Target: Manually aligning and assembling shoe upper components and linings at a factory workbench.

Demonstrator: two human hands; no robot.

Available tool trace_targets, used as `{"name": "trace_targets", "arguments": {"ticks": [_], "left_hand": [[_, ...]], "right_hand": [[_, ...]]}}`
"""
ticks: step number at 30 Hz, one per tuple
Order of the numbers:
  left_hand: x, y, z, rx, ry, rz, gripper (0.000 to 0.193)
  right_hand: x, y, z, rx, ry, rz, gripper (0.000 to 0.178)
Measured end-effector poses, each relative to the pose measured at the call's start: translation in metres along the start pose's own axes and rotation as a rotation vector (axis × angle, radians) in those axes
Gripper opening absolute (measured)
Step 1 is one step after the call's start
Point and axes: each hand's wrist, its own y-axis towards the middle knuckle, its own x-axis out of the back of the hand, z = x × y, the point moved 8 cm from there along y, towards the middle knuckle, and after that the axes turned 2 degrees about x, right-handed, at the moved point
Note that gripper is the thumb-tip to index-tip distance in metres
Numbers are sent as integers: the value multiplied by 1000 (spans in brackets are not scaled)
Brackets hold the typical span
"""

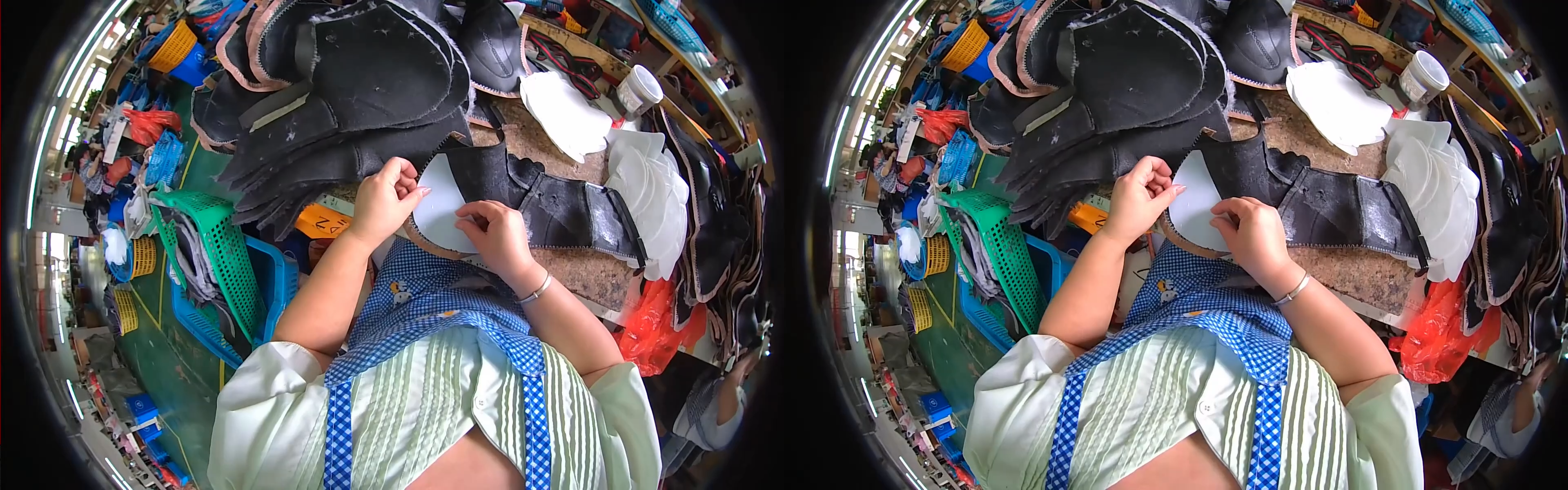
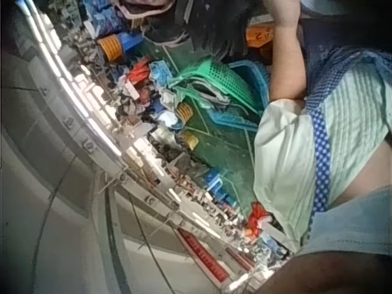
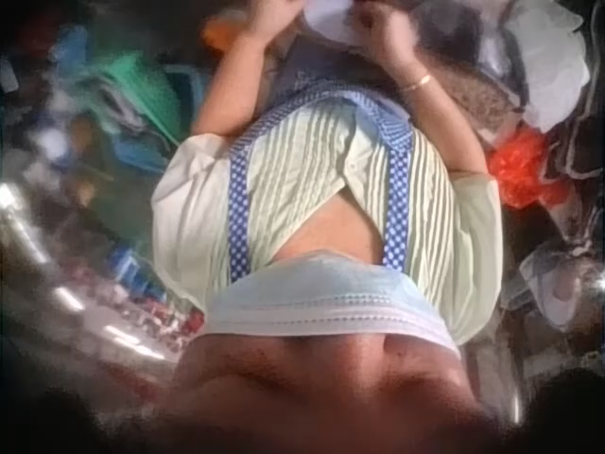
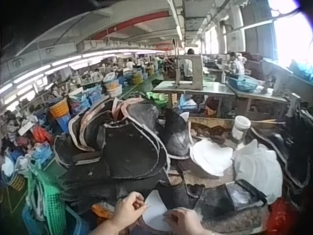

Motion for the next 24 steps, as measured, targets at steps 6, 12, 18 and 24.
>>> {"name": "trace_targets", "arguments": {"ticks": [6, 12, 18, 24], "left_hand": [[0, 3, 3, 29, 65, 10, 32], [-2, 2, -21, -54, 452, -22, 49], [-7, -10, -17, 3, 382, -31, 43], [38, 5, -56, -84, -257, -69, 30]], "right_hand": [[-5, 6, 3, -12, -89, 10, 17], [-5, -17, 61, 516, -683, -79, 22], [27, -47, 52, 605, -310, -15, 15], [182, -53, 16, 362, -519, -619, 17]]}}
